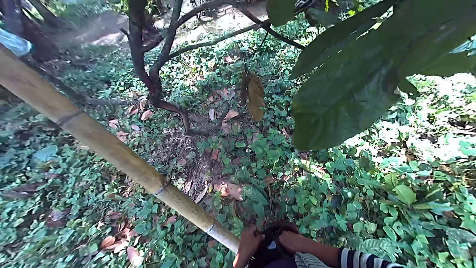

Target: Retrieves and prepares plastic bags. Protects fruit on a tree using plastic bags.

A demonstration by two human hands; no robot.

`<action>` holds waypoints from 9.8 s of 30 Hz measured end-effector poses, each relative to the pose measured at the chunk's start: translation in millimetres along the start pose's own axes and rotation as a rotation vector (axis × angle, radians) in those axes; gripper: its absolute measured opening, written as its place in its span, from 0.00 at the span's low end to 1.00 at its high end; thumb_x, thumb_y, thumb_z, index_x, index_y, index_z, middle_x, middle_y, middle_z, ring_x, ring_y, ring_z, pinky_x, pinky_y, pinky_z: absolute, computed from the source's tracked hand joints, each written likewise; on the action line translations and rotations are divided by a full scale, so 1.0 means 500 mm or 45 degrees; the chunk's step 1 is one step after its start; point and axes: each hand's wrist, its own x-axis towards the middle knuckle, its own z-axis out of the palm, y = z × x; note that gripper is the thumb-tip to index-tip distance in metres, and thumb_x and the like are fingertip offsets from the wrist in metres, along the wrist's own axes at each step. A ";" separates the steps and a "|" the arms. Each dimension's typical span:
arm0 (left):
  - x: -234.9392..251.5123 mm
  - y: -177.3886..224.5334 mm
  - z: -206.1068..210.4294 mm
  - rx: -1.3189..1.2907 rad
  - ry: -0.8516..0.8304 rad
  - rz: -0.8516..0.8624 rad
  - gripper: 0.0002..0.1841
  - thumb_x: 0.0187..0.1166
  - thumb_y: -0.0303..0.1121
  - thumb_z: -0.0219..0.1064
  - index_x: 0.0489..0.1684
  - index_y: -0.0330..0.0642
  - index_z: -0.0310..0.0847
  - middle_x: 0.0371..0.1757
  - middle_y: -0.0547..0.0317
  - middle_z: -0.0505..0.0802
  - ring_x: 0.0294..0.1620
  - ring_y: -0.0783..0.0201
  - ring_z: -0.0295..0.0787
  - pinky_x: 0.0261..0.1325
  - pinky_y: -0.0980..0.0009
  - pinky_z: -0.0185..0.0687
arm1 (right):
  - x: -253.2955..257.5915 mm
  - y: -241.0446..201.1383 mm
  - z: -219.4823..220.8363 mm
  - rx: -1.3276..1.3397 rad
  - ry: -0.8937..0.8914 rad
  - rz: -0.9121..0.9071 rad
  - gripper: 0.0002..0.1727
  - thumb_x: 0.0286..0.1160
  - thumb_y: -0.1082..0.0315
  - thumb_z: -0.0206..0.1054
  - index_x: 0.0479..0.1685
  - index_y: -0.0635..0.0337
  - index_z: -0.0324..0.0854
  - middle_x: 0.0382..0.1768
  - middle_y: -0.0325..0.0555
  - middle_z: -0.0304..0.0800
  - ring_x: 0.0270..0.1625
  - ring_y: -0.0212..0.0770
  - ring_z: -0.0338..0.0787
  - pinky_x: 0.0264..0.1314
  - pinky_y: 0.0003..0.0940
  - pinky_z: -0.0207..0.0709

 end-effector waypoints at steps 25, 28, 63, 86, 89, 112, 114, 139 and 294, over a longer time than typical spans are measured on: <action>-0.013 -0.007 0.017 -0.096 -0.020 0.024 0.12 0.78 0.29 0.69 0.52 0.29 0.84 0.37 0.50 0.89 0.36 0.62 0.83 0.48 0.60 0.80 | 0.034 0.047 0.063 0.223 -0.198 -0.028 0.23 0.91 0.62 0.53 0.70 0.74 0.77 0.71 0.74 0.79 0.78 0.69 0.76 0.77 0.72 0.64; -0.011 -0.007 0.018 -0.107 -0.014 0.042 0.11 0.77 0.29 0.70 0.50 0.29 0.84 0.35 0.52 0.89 0.35 0.63 0.83 0.47 0.60 0.80 | 0.041 0.057 0.073 0.244 -0.190 0.047 0.25 0.91 0.57 0.55 0.72 0.71 0.78 0.73 0.72 0.79 0.79 0.69 0.75 0.78 0.73 0.62; -0.015 -0.028 0.021 -0.147 0.018 0.019 0.12 0.79 0.29 0.69 0.53 0.30 0.83 0.35 0.57 0.88 0.36 0.70 0.83 0.48 0.68 0.80 | -0.057 0.034 0.003 0.178 0.226 -0.223 0.17 0.87 0.70 0.60 0.59 0.78 0.82 0.56 0.75 0.87 0.64 0.72 0.85 0.71 0.67 0.71; -0.015 -0.014 0.022 -0.268 0.150 0.085 0.07 0.78 0.24 0.69 0.47 0.30 0.83 0.33 0.56 0.89 0.33 0.70 0.84 0.45 0.69 0.83 | -0.018 0.024 0.022 0.035 0.048 0.089 0.18 0.87 0.70 0.58 0.64 0.77 0.78 0.60 0.75 0.85 0.67 0.72 0.84 0.69 0.69 0.72; -0.015 -0.014 0.022 -0.281 0.153 0.089 0.06 0.78 0.23 0.70 0.46 0.31 0.83 0.31 0.58 0.88 0.31 0.72 0.83 0.44 0.70 0.82 | -0.018 0.017 0.020 -0.007 -0.005 0.102 0.19 0.90 0.69 0.55 0.62 0.79 0.79 0.62 0.75 0.84 0.69 0.73 0.83 0.69 0.69 0.71; -0.026 -0.023 0.041 0.169 0.013 0.504 0.19 0.72 0.34 0.76 0.58 0.33 0.83 0.61 0.41 0.88 0.59 0.50 0.86 0.62 0.52 0.81 | -0.050 0.063 0.020 0.701 0.517 -0.366 0.09 0.78 0.77 0.64 0.46 0.73 0.89 0.42 0.59 0.92 0.46 0.49 0.90 0.58 0.47 0.80; -0.025 -0.024 0.051 0.227 0.030 0.612 0.12 0.71 0.33 0.77 0.45 0.36 0.90 0.61 0.41 0.88 0.66 0.46 0.82 0.70 0.47 0.75 | -0.052 0.062 0.020 0.743 0.511 -0.379 0.09 0.78 0.77 0.64 0.46 0.73 0.89 0.43 0.59 0.92 0.46 0.46 0.90 0.58 0.44 0.80; -0.022 -0.041 0.058 0.290 0.020 0.560 0.09 0.75 0.35 0.73 0.35 0.38 0.92 0.59 0.47 0.91 0.68 0.48 0.81 0.75 0.46 0.69 | -0.032 0.050 0.000 0.036 0.020 -0.055 0.15 0.86 0.71 0.57 0.58 0.73 0.85 0.58 0.70 0.88 0.67 0.68 0.85 0.72 0.65 0.71; -0.029 -0.048 0.074 0.606 -0.044 0.542 0.11 0.74 0.37 0.72 0.50 0.47 0.96 0.73 0.40 0.84 0.75 0.33 0.75 0.70 0.32 0.67 | -0.078 0.038 -0.007 0.798 0.243 -0.397 0.10 0.79 0.74 0.67 0.45 0.78 0.84 0.37 0.59 0.88 0.39 0.41 0.84 0.50 0.38 0.78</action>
